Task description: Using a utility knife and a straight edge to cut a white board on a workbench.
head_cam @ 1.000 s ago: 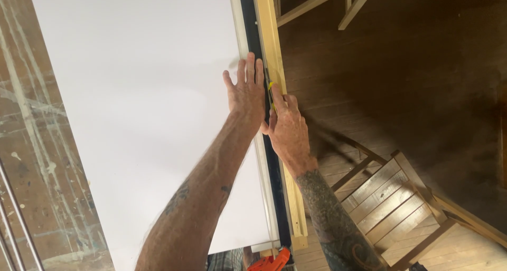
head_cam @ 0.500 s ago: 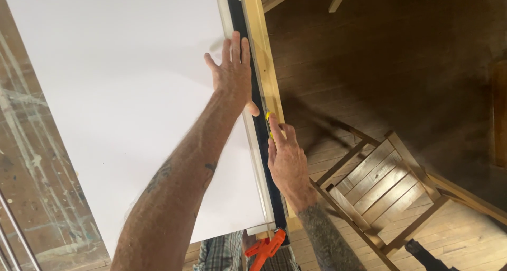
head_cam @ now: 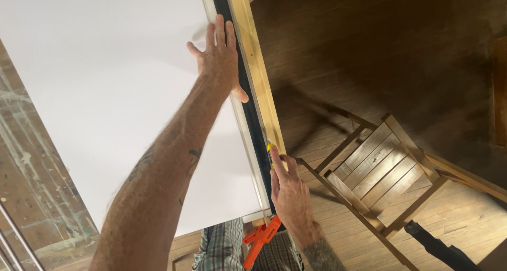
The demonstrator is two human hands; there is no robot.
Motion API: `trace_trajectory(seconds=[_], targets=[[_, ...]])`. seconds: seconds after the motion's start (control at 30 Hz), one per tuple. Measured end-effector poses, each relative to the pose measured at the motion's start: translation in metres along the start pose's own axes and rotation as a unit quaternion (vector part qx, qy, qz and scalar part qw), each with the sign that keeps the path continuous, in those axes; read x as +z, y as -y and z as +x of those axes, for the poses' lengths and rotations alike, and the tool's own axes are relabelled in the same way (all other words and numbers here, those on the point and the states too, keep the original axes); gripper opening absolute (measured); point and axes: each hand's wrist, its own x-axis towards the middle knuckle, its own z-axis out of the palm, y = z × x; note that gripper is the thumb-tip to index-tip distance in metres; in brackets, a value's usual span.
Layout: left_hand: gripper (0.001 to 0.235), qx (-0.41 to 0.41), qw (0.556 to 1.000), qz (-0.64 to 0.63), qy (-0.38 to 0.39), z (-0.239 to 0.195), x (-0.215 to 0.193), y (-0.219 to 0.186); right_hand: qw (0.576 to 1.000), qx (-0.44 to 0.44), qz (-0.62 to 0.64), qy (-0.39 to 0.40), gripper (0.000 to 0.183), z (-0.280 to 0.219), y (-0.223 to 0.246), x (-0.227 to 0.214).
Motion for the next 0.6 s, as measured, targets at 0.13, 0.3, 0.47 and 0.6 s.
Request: trace_trajectory(seconds=[0.13, 0.3, 0.47, 0.6], targets=[[0.176, -0.001, 1.0, 0.005, 0.003, 0.0, 0.0, -0.001, 1.0, 0.013, 0.024, 0.009, 0.058, -0.022, -0.002, -0.003], [0.176, 0.004, 1.0, -0.017, 0.009, -0.002, -0.003, 0.0, 0.998, 0.041, 0.018, 0.035, 0.06, -0.052, -0.012, 0.0], [0.177, 0.003, 1.0, -0.012, 0.007, 0.001, -0.002, -0.001, 0.995, 0.074, 0.018, 0.067, 0.058, -0.08, -0.021, 0.001], [0.177, 0.0, 1.0, -0.017, 0.006, 0.001, -0.001, -0.001, 0.995, 0.077, 0.011, 0.07, 0.059, -0.1, -0.029, 0.003]])
